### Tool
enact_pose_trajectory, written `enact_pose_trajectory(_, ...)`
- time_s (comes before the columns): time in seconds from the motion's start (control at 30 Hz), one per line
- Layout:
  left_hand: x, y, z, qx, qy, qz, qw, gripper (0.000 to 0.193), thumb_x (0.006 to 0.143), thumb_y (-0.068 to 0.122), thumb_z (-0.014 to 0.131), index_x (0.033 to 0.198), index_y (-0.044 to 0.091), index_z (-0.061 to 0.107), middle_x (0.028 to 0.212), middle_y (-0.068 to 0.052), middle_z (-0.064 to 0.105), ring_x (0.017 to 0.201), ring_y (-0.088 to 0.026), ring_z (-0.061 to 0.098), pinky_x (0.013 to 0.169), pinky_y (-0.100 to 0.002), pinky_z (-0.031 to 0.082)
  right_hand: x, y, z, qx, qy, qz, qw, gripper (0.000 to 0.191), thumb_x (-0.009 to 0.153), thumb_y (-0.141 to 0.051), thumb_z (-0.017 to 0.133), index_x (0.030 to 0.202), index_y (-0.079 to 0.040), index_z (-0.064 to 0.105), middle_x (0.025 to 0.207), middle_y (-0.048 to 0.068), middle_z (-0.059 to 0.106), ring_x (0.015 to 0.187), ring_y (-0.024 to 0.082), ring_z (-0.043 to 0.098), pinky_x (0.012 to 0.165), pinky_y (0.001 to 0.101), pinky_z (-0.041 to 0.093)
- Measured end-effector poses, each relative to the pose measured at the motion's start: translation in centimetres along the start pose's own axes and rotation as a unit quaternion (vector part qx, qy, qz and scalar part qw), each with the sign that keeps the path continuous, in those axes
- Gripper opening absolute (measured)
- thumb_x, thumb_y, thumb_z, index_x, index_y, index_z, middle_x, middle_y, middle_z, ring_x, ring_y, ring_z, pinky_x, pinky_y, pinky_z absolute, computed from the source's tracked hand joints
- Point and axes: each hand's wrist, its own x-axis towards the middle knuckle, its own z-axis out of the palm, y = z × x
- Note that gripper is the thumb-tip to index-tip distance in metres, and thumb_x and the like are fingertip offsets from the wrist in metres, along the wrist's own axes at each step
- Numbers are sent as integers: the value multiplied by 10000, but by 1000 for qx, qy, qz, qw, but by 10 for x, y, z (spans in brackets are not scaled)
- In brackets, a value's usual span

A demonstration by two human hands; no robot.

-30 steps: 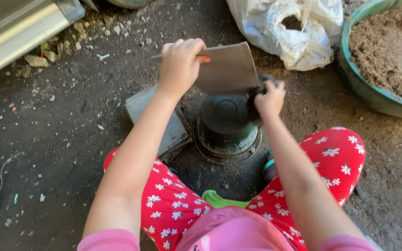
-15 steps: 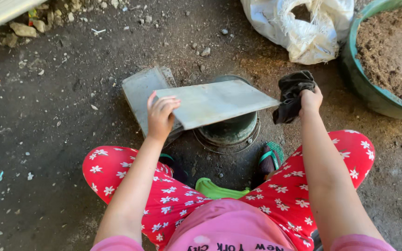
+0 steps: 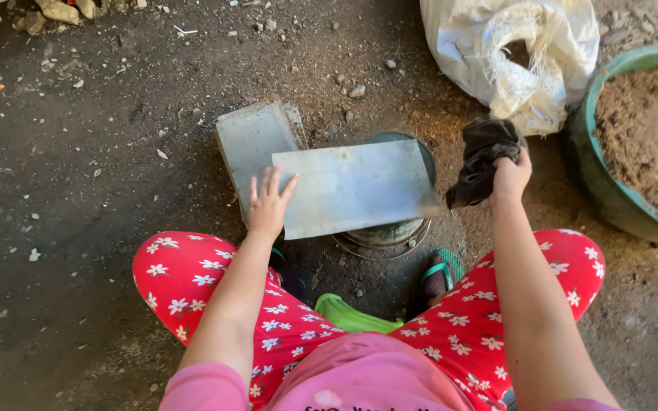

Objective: The person sits on the ground and wipes the surface of rectangular tiles with a dark cloth. They handle the tiles one at a time, wiping each side and stacking them nearby.

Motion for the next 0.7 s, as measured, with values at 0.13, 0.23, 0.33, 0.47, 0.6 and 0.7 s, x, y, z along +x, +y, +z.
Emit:
enact_pose_trajectory(0.13,-3,12,13,-536,-173,-489,666,603,967,244,493,1519,26,385,1440,-302,440,1132,-435,590,859,-541,506,-8,4,12,-25,-52,12,998,471,757,47,559,1205,-23,686,1067,34,699,965,174,633,870,287,519)
enact_pose_trajectory(0.23,-2,26,25,-681,-124,-571,442,568,1090,439,461,1330,-54,609,1228,-193,704,1059,-320,664,878,-451,533,-19,6,30,-208,-61,-133,967,444,765,-1,630,1204,5,690,1164,147,622,1090,292,589,984,371,474)
enact_pose_trajectory(0.33,0,41,40,-706,-62,-533,462,498,1075,414,502,1281,-17,642,1244,-119,700,1108,-219,637,958,-372,494,-39,4,67,-282,-116,-232,924,469,788,-66,637,1253,-46,701,1300,232,560,1257,399,534,1121,437,415)
enact_pose_trajectory(0.47,4,58,62,-689,-73,-492,527,399,1022,291,553,1271,-9,642,1221,-119,716,1089,-212,635,974,-374,479,-97,7,146,-383,-331,-151,849,505,743,-76,660,1244,-124,699,1293,232,564,1216,436,535,1072,460,449)
enact_pose_trajectory(0.6,5,70,83,-630,-85,-542,550,324,972,150,559,1245,10,664,1157,-123,713,1032,-238,639,912,-404,504,-184,34,206,-484,-367,-268,748,580,665,-126,705,1196,-358,738,1558,191,411,1443,489,318,1026,831,240)
enact_pose_trajectory(0.7,4,75,94,-645,-61,-550,527,251,964,116,591,1157,-23,670,1089,-142,718,989,-240,640,882,-411,523,-187,53,206,-488,-341,-284,752,465,716,-201,704,1146,-368,760,1509,129,451,1424,494,296,986,831,237)
